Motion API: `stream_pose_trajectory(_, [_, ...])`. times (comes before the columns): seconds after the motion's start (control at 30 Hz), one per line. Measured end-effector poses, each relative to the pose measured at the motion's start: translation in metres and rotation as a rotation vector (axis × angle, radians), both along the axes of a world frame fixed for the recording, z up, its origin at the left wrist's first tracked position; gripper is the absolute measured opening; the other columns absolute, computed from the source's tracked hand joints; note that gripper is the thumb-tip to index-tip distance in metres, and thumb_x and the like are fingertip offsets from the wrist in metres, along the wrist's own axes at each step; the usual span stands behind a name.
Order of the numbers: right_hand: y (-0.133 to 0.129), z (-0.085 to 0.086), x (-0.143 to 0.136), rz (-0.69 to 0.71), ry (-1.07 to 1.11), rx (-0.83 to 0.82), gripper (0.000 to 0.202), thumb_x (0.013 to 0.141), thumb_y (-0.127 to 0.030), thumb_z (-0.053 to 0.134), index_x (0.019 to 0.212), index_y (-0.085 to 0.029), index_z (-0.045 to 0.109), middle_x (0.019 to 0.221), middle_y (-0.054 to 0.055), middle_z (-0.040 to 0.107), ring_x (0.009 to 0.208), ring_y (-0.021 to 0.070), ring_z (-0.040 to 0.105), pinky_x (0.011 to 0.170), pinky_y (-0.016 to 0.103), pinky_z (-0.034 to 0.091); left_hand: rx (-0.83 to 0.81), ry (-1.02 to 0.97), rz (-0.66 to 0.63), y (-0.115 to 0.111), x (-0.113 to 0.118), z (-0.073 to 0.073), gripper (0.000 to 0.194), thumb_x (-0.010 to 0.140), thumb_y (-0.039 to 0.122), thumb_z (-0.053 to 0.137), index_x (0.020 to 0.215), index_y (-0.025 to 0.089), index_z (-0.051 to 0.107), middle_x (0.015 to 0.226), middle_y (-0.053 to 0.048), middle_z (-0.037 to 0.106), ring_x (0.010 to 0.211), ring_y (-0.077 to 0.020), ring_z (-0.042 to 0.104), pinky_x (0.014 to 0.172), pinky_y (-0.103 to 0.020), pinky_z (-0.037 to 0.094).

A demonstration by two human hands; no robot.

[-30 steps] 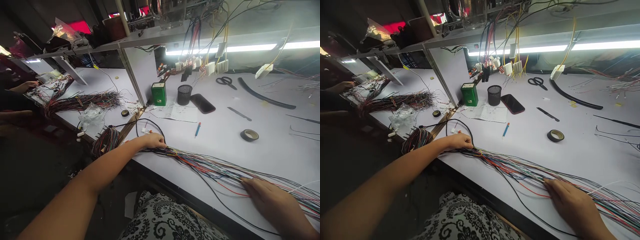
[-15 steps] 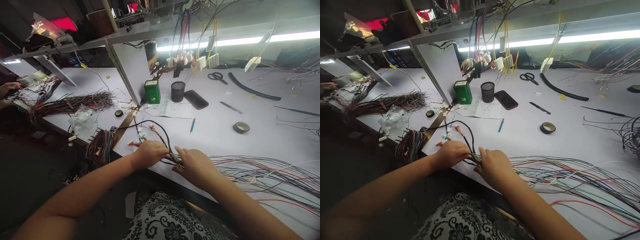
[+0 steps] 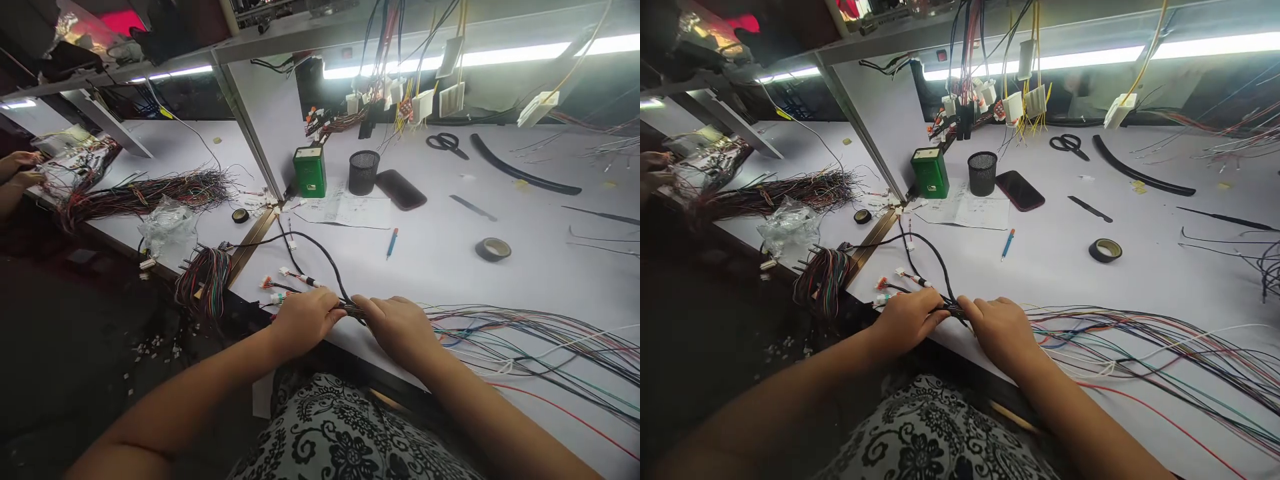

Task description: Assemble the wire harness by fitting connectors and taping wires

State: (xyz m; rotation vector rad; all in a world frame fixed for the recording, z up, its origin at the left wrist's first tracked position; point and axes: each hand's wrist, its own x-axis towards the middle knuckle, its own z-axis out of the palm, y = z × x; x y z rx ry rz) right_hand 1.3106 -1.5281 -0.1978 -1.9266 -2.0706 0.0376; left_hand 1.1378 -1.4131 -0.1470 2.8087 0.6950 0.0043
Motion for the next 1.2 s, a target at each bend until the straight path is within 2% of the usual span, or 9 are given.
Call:
stream_pose_trajectory(0.2, [-0.006, 0.021, -0.008, 0.005, 0.169, 0.152, 0.012, 0.083, -0.022, 0.054, 0.093, -0.02, 0.059, 0.105, 0.006, 0.059, 0.093, 0.0206, 0.05, 0.09, 0.037, 0.032, -0.268, 0.007, 0.139, 0.007, 0.006, 0.005, 0.023, 0.088, 0.039, 0.049, 0.077, 0.019, 0.051, 0.077, 0.0, 0.058, 0.068, -0.0137, 0.053, 0.062, -0.026, 0.037])
stream_pose_trajectory(0.37, [-0.01, 0.017, -0.014, -0.098, 0.115, 0.179, 0.022, 0.088, -0.032, 0.054, 0.071, -0.019, 0.058, 0.08, 0.004, 0.058, 0.077, 0.0181, 0.046, 0.075, 0.034, 0.032, -0.336, -0.012, 0.103, 0.011, 0.01, 0.007, 0.027, 0.087, 0.041, 0.049, 0.072, 0.019, 0.053, 0.078, 0.0, 0.058, 0.07, -0.0132, 0.052, 0.063, -0.025, 0.037])
stream_pose_trajectory(0.57, [-0.011, 0.007, -0.007, 0.045, 0.06, 0.167, 0.022, 0.093, -0.023, 0.046, 0.076, -0.02, 0.059, 0.084, 0.004, 0.06, 0.079, 0.0172, 0.045, 0.078, 0.033, 0.033, -0.372, 0.088, -0.059, 0.03, 0.01, 0.018, 0.025, 0.091, 0.039, 0.043, 0.09, 0.02, 0.058, 0.086, -0.001, 0.064, 0.075, -0.0144, 0.059, 0.064, -0.025, 0.039])
stream_pose_trajectory(0.67, [-0.014, 0.004, -0.004, 0.095, 0.046, 0.149, 0.022, 0.094, -0.021, 0.043, 0.081, -0.02, 0.061, 0.087, 0.003, 0.061, 0.081, 0.0171, 0.046, 0.082, 0.034, 0.035, -0.253, 0.177, -0.126, 0.035, 0.011, 0.021, 0.03, 0.089, 0.045, 0.046, 0.111, 0.026, 0.054, 0.087, 0.001, 0.068, 0.073, -0.0166, 0.062, 0.059, -0.026, 0.036])
stream_pose_trajectory(0.77, [-0.014, 0.001, -0.003, 0.095, 0.057, 0.148, 0.021, 0.094, -0.021, 0.043, 0.083, -0.021, 0.061, 0.088, 0.003, 0.062, 0.084, 0.0176, 0.049, 0.086, 0.035, 0.036, -0.004, 0.245, -0.28, 0.035, 0.015, 0.022, 0.036, 0.081, 0.057, 0.053, 0.095, 0.025, 0.061, 0.081, 0.0, 0.068, 0.069, -0.0191, 0.061, 0.057, -0.028, 0.032])
stream_pose_trajectory(0.87, [-0.011, -0.003, -0.005, 0.025, 0.126, 0.088, 0.018, 0.09, -0.029, 0.05, 0.102, -0.019, 0.059, 0.106, 0.008, 0.061, 0.099, 0.022, 0.051, 0.089, 0.036, 0.037, 0.197, 0.208, -0.39, 0.032, 0.02, 0.021, 0.028, 0.083, 0.047, 0.055, 0.083, 0.02, 0.062, 0.078, -0.001, 0.066, 0.068, -0.0191, 0.059, 0.059, -0.03, 0.032])
stream_pose_trajectory(1.0, [-0.006, -0.002, -0.009, -0.103, 0.16, -0.231, 0.065, 0.082, -0.037, 0.059, 0.138, -0.018, 0.032, 0.107, 0.011, 0.064, 0.086, 0.0252, 0.06, 0.068, 0.034, 0.042, 0.333, 0.137, -0.479, 0.027, 0.027, 0.02, 0.021, 0.09, 0.031, 0.047, 0.078, 0.018, 0.058, 0.073, -0.003, 0.062, 0.071, -0.0194, 0.055, 0.065, -0.034, 0.032])
stream_pose_trajectory(1.1, [-0.003, 0.004, -0.009, -0.111, 0.143, -0.404, 0.052, 0.083, -0.041, 0.056, 0.13, -0.023, 0.041, 0.092, 0.006, 0.069, 0.075, 0.0241, 0.063, 0.057, 0.029, 0.036, 0.406, 0.083, -0.515, 0.03, 0.027, 0.018, 0.028, 0.09, 0.04, 0.047, 0.078, 0.017, 0.057, 0.074, -0.004, 0.061, 0.077, -0.0208, 0.053, 0.072, -0.037, 0.032])
stream_pose_trajectory(1.2, [-0.003, 0.01, -0.007, -0.093, 0.094, -0.416, 0.036, 0.087, -0.04, 0.05, 0.119, -0.024, 0.048, 0.083, 0.004, 0.069, 0.07, 0.0222, 0.062, 0.053, 0.027, 0.03, 0.423, 0.056, -0.566, 0.038, 0.025, 0.01, 0.05, 0.085, 0.063, 0.042, 0.073, 0.016, 0.056, 0.069, -0.005, 0.059, 0.074, -0.0208, 0.053, 0.072, -0.037, 0.031])
